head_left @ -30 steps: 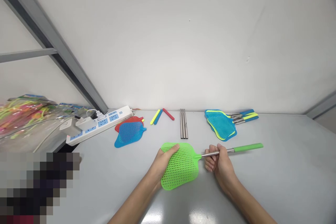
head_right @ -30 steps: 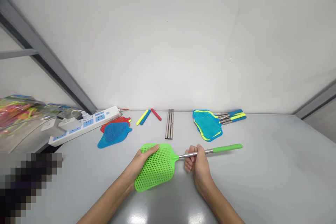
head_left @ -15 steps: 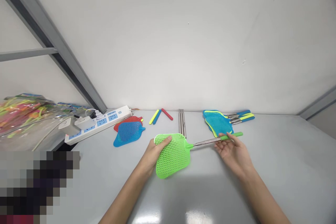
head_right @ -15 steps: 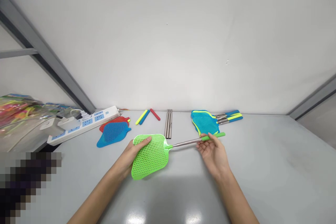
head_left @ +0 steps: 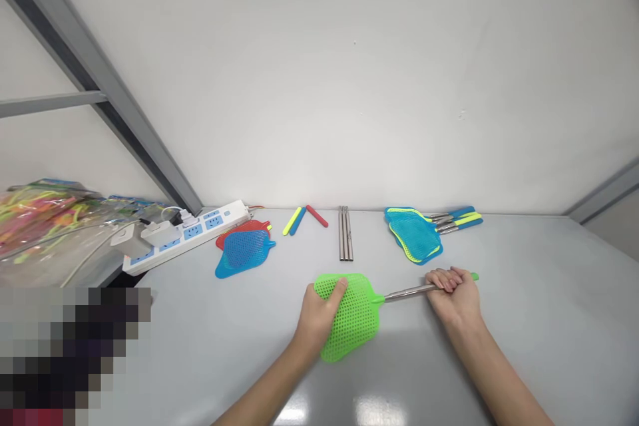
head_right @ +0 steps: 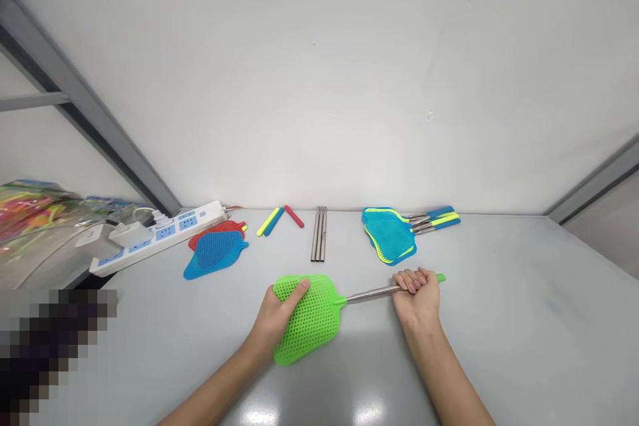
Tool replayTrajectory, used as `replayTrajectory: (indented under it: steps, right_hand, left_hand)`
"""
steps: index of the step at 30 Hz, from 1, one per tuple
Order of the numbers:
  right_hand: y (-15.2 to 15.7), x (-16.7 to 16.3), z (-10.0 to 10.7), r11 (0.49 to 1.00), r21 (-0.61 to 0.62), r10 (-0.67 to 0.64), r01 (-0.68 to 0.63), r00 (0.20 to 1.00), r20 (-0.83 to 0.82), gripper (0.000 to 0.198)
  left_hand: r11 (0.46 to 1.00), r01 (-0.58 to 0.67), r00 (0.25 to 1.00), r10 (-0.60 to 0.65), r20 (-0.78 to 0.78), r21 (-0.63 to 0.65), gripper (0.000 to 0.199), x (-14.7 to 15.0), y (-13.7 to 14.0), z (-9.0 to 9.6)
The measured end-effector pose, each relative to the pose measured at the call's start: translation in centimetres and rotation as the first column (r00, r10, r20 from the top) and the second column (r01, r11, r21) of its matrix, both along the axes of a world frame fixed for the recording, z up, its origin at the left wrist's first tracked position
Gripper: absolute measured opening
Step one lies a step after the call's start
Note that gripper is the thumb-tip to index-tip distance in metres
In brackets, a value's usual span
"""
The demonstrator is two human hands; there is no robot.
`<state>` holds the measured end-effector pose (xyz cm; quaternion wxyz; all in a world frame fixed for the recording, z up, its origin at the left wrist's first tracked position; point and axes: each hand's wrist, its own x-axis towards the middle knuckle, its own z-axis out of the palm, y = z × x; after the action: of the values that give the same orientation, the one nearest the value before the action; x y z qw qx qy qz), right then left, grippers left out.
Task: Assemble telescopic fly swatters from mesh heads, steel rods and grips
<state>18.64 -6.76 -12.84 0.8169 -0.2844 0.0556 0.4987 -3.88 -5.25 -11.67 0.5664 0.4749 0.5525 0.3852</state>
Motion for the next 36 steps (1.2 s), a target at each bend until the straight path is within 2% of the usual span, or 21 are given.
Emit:
replayTrajectory:
  steps: [2, 5, 13, 17, 21, 25, 29, 36]
  right_hand:
    - [-0.2, -0.5, 0.1, 1.0, 0.007, -0.016, 0.015, 1.0, 0.009, 0.03]
    - [-0.5, -1.3, 0.4, 1.0, 0.006, -0.01, 0.01, 1.0, 0.019, 0.032]
    - [-0.6, -1.7, 0.2, 0.999, 0.019, 0.028, -0.029, 0.998, 0.05, 0.031]
    - [-0.3, -1.6, 0.0, 0.994, 0.074, 0.085, -0.085, 0.996, 0.002, 0.03]
    - [-0.1, -2.0, 0.6, 0.971, 0.147, 0.195, -0.188, 0.98, -0.031, 0.032]
    - [-0.2, -2.5, 1.5, 0.942, 0.182, 0.284, -0.283, 0.959, 0.02, 0.035]
    - [-0.4, -2.9, 2.0, 0.919, 0.164, 0.352, -0.36, 0.933, 0.075, 0.033]
    - [-0.3, -3.1, 2.2, 0.88, 0.232, 0.422, -0.414, 0.907, 0.017, 0.031]
  left_hand:
    - [0.997, -0.063, 0.998, 0.063, 0.001, 0.037, 0.03, 0.2, -0.5, -0.4]
    - [0.997, -0.079, 0.994, 0.077, 0.072, 0.025, 0.026, 0.5, -1.1, -0.8]
    - [1.0, -0.009, 0.992, 0.006, 0.124, 0.023, 0.028, 0.7, -1.0, -0.7]
    - [0.998, 0.017, 0.983, -0.005, 0.183, -0.062, 0.03, 0.4, -0.4, -0.1]
    - [0.985, 0.078, 0.949, -0.027, 0.315, -0.151, 0.031, -0.4, 0.5, 1.2]
    - [0.98, 0.107, 0.923, -0.035, 0.384, -0.167, 0.03, -1.6, 1.6, 2.3]
    - [0.977, 0.1, 0.919, -0.017, 0.394, -0.19, 0.03, -2.3, 2.2, 2.6]
    - [0.964, 0.098, 0.896, 0.023, 0.444, -0.247, 0.028, -2.2, 1.9, 2.9]
